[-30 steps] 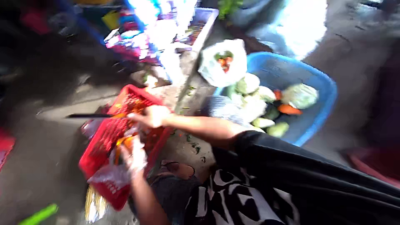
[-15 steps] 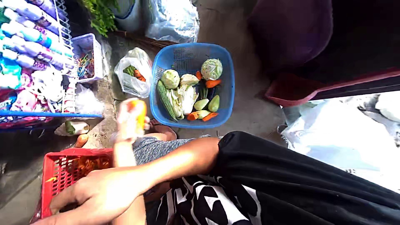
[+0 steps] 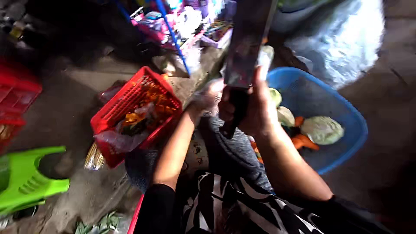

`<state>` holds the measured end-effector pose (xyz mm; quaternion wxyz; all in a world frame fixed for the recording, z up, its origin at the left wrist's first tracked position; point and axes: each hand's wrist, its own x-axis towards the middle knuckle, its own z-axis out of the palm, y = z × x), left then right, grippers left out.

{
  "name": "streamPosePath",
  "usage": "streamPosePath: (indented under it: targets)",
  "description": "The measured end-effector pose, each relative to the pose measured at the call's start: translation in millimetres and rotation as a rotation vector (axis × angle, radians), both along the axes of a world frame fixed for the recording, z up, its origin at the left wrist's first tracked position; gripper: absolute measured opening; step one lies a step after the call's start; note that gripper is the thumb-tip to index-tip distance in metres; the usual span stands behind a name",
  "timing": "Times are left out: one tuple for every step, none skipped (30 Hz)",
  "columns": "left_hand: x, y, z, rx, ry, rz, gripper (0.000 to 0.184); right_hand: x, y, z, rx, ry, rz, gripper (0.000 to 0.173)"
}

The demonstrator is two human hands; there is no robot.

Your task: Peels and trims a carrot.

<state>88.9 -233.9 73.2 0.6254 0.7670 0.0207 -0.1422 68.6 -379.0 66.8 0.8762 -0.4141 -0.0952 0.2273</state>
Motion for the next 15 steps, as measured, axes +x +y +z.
streamPosePath:
  targets:
    - [19,33,-11,-0.093,-0.094,-0.052,0.024,7,7,2,0.033,-0.008,0.012,0.075]
    - [30,69,-16,-0.131,-0.095,-0.022,0.03,13,16,4,0.048,-0.03,0.022,0.077]
    - [31,106,-15,-0.116,-0.071,0.076,0.032,19,24,7,0.036,-0.053,0.033,0.078]
    - [26,141,-14,-0.064,-0.032,0.206,0.033,24,34,10,0.008,-0.062,0.042,0.079]
    - [18,174,-13,0.013,0.013,0.344,0.035,28,44,13,-0.023,-0.068,0.054,0.078]
    - [10,203,-13,0.091,0.054,0.453,0.036,34,53,14,-0.052,-0.085,0.078,0.076]
    - [3,226,-13,0.165,0.073,0.512,0.037,40,60,13,-0.086,-0.11,0.1,0.073]
    - [-4,243,-13,0.219,0.08,0.535,0.036,45,66,10,-0.126,-0.137,0.109,0.071]
    - [-7,255,-14,0.271,0.086,0.533,0.035,48,71,6,-0.166,-0.158,0.104,0.071]
    - [-6,263,-15,0.324,0.091,0.51,0.034,50,74,0,-0.198,-0.167,0.094,0.071]
    - [-1,269,-20,0.371,0.084,0.481,0.033,49,78,-7,-0.213,-0.154,0.078,0.071]
    - [10,271,-24,0.413,0.071,0.451,0.032,46,81,-13,-0.212,-0.119,0.052,0.07]
    - [25,268,-26,0.45,0.057,0.422,0.031,42,84,-21,-0.205,-0.082,0.027,0.069]
    - [42,262,-27,0.488,0.042,0.39,0.031,37,87,-29,-0.19,-0.041,0.008,0.069]
    - [61,254,-27,0.515,0.027,0.347,0.03,34,88,-36,-0.174,0.002,-0.003,0.07]
